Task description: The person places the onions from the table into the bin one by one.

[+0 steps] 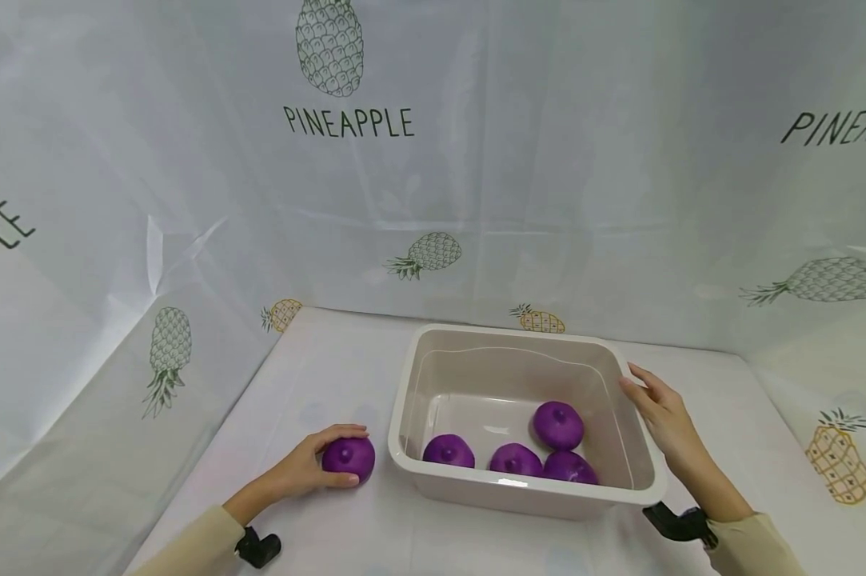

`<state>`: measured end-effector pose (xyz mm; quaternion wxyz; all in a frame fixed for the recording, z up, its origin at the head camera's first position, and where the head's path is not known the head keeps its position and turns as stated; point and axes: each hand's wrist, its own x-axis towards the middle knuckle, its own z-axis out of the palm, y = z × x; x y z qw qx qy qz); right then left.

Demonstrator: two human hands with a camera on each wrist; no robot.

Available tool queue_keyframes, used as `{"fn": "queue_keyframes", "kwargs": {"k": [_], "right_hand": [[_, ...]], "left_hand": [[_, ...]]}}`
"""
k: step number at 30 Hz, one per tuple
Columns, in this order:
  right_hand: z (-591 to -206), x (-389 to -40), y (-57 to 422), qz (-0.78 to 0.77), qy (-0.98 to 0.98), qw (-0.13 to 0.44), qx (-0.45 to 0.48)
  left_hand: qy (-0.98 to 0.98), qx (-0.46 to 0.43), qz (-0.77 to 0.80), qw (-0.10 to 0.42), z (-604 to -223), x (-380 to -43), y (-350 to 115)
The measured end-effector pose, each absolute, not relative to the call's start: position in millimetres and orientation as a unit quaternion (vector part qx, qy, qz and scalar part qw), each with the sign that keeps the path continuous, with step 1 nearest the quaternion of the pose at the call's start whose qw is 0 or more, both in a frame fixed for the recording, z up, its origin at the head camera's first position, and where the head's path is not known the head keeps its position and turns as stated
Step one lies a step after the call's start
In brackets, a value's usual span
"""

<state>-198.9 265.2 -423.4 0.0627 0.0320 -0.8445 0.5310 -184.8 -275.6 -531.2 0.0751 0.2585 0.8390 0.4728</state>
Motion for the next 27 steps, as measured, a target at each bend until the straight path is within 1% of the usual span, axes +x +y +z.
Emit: {"fn": "queue_keyframes", "kwargs": {"k": [9,15,19,27], "right_hand": [[-425,-198,265,0.528,-0.847,0.057,0.02],[-426,-198,264,0.529,-0.846,0.059,0.021],[-426,-199,264,0.532,-0.844,0.06,0.024],[-424,-200,265,0.53,-0.846,0.06,0.024]], "left_hand": [[0.829,0.237,0.504,0.058,-537,-181,-276],[0.825,0.21,0.521,0.057,-537,-178,-275],[0.824,0.191,0.53,0.057,-533,-181,-276],[0.825,0.182,0.535,0.031,-516,-197,-282]]}}
